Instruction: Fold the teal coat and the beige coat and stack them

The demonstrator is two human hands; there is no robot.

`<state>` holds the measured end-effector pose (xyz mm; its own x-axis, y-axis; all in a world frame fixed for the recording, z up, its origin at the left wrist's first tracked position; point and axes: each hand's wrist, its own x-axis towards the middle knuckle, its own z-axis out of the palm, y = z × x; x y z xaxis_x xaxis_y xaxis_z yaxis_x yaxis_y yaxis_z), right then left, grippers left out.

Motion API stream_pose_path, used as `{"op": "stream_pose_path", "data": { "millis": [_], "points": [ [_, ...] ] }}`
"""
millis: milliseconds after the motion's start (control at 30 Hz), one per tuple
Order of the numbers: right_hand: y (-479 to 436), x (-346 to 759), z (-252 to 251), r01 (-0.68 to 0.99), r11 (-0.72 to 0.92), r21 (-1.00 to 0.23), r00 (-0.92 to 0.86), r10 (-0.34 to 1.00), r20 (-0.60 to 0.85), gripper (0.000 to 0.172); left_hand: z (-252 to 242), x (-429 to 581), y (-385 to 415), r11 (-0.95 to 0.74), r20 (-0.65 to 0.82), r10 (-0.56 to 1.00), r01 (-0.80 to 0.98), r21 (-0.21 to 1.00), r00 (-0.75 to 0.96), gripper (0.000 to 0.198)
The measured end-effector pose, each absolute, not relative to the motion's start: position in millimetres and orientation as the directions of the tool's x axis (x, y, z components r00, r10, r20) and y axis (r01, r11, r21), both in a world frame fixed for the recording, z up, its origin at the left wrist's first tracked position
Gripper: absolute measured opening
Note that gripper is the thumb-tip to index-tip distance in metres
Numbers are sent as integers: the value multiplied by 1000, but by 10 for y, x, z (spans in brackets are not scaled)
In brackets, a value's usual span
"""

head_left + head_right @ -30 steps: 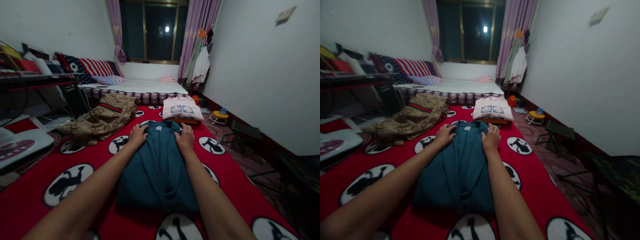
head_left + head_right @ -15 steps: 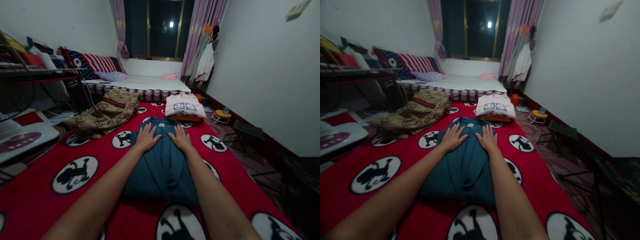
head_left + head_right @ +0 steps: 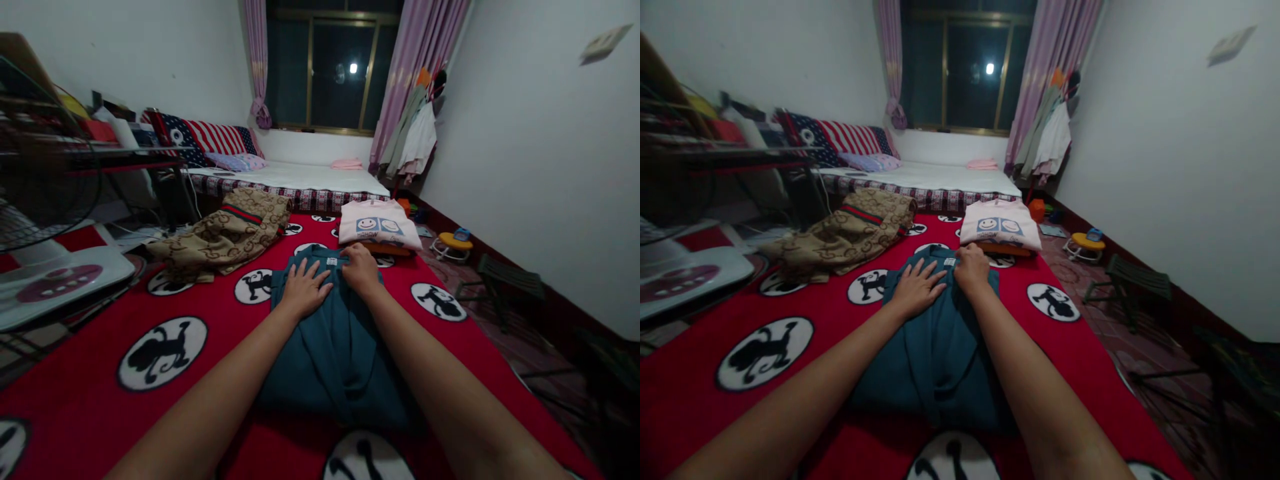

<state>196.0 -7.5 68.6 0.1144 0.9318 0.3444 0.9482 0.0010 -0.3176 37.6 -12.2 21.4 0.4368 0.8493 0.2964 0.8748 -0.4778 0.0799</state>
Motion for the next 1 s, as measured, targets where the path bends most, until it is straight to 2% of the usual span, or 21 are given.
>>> {"op": "stream_pose_path", "data": {
  "millis": [67,133,233,367,733,867,1000],
  "points": [
    [72,1898,661,906,-49,-421,166,955,246,38,211,375,-126,-473,302,849,878,70,433,49],
    [184,1864,575,884,-108,-455,215,958,190,44,204,373,-127,-472,310,848,879,70,430,49],
    [270,1863,425,868,-142,-476,265,943,202,41,199,370,-127,-476,322,844,875,82,429,49],
    [304,1902,317,817,-127,-563,330,903,276,24,213,367,-128,-480,317,847,870,115,426,48],
    [390,1990,316,703,-186,-686,453,861,231,31,219,361,-122,-482,315,851,863,152,420,49],
    [351,1993,312,683,-152,-714,443,864,240,29,212,357,-122,-481,327,849,863,153,415,49],
    [277,2008,272,687,-2,-726,334,889,314,22,204,353,-115,-470,323,857,866,169,402,58]
  ]
}}
